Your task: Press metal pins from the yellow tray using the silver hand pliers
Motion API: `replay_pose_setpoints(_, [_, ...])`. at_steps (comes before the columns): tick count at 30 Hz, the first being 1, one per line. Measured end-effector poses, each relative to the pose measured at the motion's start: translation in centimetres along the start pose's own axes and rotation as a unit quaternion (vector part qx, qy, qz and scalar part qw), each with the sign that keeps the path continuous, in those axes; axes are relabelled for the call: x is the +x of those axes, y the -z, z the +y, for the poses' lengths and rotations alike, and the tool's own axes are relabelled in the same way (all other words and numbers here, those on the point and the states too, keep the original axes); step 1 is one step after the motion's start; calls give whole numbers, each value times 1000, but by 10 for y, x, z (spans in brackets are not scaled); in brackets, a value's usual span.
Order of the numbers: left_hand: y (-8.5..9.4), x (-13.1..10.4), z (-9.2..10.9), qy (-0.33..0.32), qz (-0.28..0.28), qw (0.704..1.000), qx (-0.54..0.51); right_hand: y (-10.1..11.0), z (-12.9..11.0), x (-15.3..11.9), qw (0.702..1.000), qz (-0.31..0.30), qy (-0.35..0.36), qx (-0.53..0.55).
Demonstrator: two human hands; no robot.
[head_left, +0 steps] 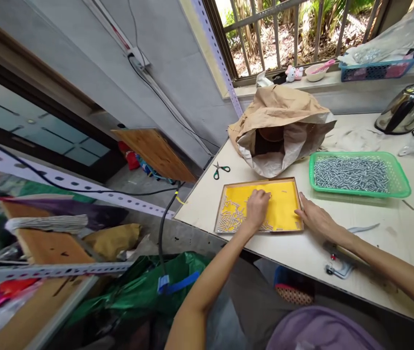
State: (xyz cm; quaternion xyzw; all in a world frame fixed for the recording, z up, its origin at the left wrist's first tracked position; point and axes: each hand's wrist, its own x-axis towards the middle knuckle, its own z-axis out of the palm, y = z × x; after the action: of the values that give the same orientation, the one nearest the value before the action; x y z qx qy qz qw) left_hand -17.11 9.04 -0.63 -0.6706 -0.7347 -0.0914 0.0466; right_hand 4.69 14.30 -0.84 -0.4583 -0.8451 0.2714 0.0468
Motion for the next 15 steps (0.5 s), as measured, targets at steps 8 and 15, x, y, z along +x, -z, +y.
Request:
replay_pose_setpoints(8, [-16, 61, 39, -86, -154, 984, -4, 44, 51, -88, 990, 101, 100, 2])
replay_pose_setpoints(15, [9, 19, 15, -127, -197, 971, -51, 55, 94, -150, 981, 184, 50, 42])
